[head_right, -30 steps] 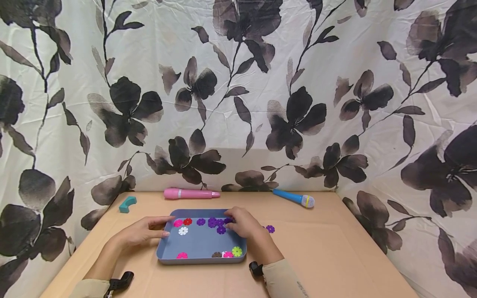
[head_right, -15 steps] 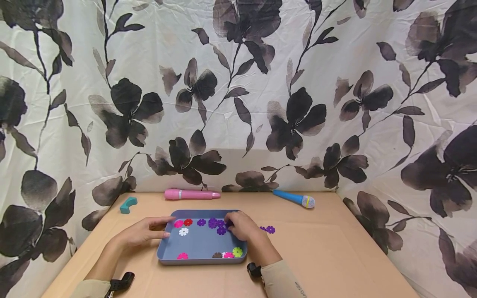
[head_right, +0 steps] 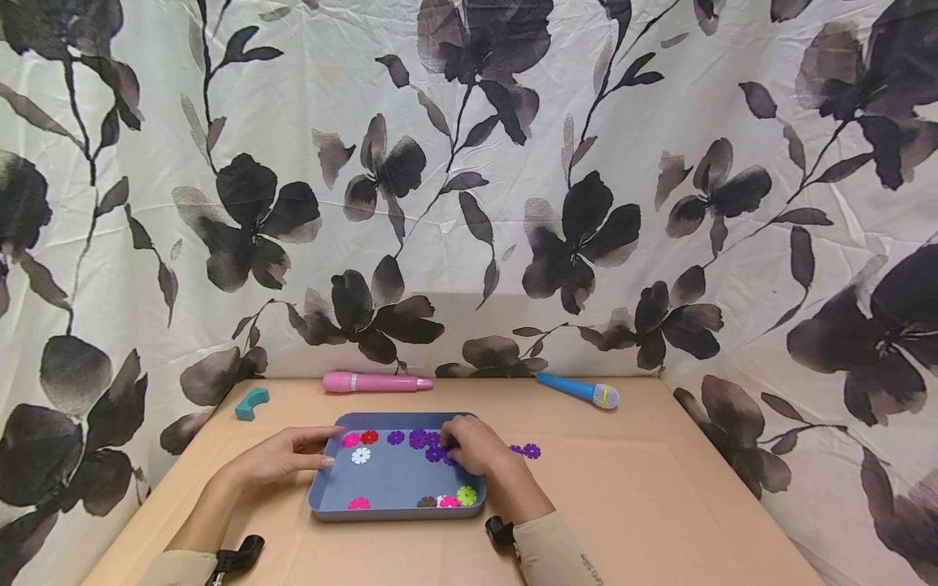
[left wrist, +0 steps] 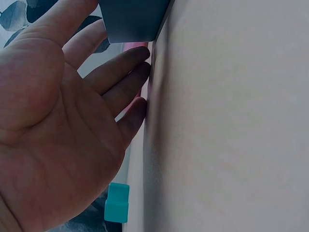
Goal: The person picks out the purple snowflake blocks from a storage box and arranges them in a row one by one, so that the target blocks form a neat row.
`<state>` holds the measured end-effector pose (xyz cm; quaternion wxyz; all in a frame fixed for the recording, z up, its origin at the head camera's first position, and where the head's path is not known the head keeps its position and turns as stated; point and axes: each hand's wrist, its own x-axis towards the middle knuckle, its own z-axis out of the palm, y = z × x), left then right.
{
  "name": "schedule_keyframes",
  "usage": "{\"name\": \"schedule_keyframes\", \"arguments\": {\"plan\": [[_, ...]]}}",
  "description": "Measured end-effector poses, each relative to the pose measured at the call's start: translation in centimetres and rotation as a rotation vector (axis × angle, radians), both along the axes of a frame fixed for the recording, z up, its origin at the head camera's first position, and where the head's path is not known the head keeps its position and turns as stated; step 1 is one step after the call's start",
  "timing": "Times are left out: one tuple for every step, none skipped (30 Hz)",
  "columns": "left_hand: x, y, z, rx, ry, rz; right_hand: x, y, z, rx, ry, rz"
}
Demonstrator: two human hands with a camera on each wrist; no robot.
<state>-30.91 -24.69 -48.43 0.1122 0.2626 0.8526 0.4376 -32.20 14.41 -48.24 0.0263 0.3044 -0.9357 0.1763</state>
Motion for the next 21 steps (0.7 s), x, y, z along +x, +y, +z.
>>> {"name": "schedule_keyframes", "arguments": {"plan": [[0.0, 0.0, 0.0, 0.0, 0.0, 0.0, 0.0, 0.0, 0.0, 0.0, 0.002, -0.002], [0.0, 0.0, 0.0, 0.0, 0.0, 0.001, 0.0, 0.0, 0.0, -0.001, 0.006, -0.005], [0.0, 0.0, 0.0, 0.001, -0.002, 0.002, 0.0, 0.0, -0.1, -0.002, 0.007, -0.006], [0.0, 0.0, -0.1, 0.004, -0.005, 0.002, 0.0, 0.0, -0.1, -0.007, 0.008, -0.005], [0.0, 0.0, -0.1, 0.006, -0.006, 0.003, -0.1, 0.1, -0.1, -0.017, 0.004, -0.004], [0.0, 0.0, -0.1, 0.009, -0.007, 0.002, -0.1, 0.1, -0.1, -0.032, -0.007, -0.005], [0.0, 0.0, -0.1, 0.012, -0.008, 0.001, -0.1, 0.2, 0.0, -0.05, -0.018, -0.002], [0.0, 0.0, -0.1, 0.011, -0.006, 0.002, -0.1, 0.2, 0.0, -0.067, -0.027, 0.0], [0.0, 0.0, -0.2, 0.012, -0.006, 0.003, -0.1, 0.3, 0.1, -0.087, -0.037, 0.004], [0.0, 0.0, -0.2, 0.013, -0.006, 0.001, -0.1, 0.4, 0.2, -0.106, -0.045, 0.009], [0.0, 0.0, -0.2, 0.013, -0.004, 0.0, -0.1, 0.5, 0.3, -0.122, -0.052, 0.014], [0.0, 0.0, -0.2, 0.015, -0.004, -0.001, -0.1, 0.5, 0.3, -0.132, -0.056, 0.02], [0.0, 0.0, -0.2, 0.014, -0.004, -0.001, -0.1, 0.6, 0.4, -0.14, -0.054, 0.028], [0.0, 0.0, -0.2, 0.013, -0.003, 0.0, -0.1, 0.7, 0.5, -0.143, -0.053, 0.035], [0.0, 0.0, -0.1, 0.012, -0.002, 0.0, -0.1, 0.8, 0.5, -0.147, -0.054, 0.04], [0.0, 0.0, -0.1, 0.01, -0.002, -0.001, -0.1, 0.9, 0.5, -0.148, -0.056, 0.044], [0.0, 0.0, -0.1, 0.008, 0.0, -0.001, -0.1, 1.0, 0.5, -0.152, -0.06, 0.044], [0.0, 0.0, -0.1, 0.008, 0.0, -0.001, -0.1, 1.2, 0.5, -0.159, -0.067, 0.041], [0.0, 0.0, -0.1, 0.007, 0.001, -0.001, -0.1, 1.3, 0.5, -0.172, -0.08, 0.038], [0.0, 0.0, -0.1, 0.007, 0.001, -0.001, -0.1, 1.5, 0.5, -0.187, -0.091, 0.04], [0.0, 0.0, -0.1, 0.008, 0.0, -0.002, -0.2, 1.6, 0.5, -0.206, -0.105, 0.036]]}}
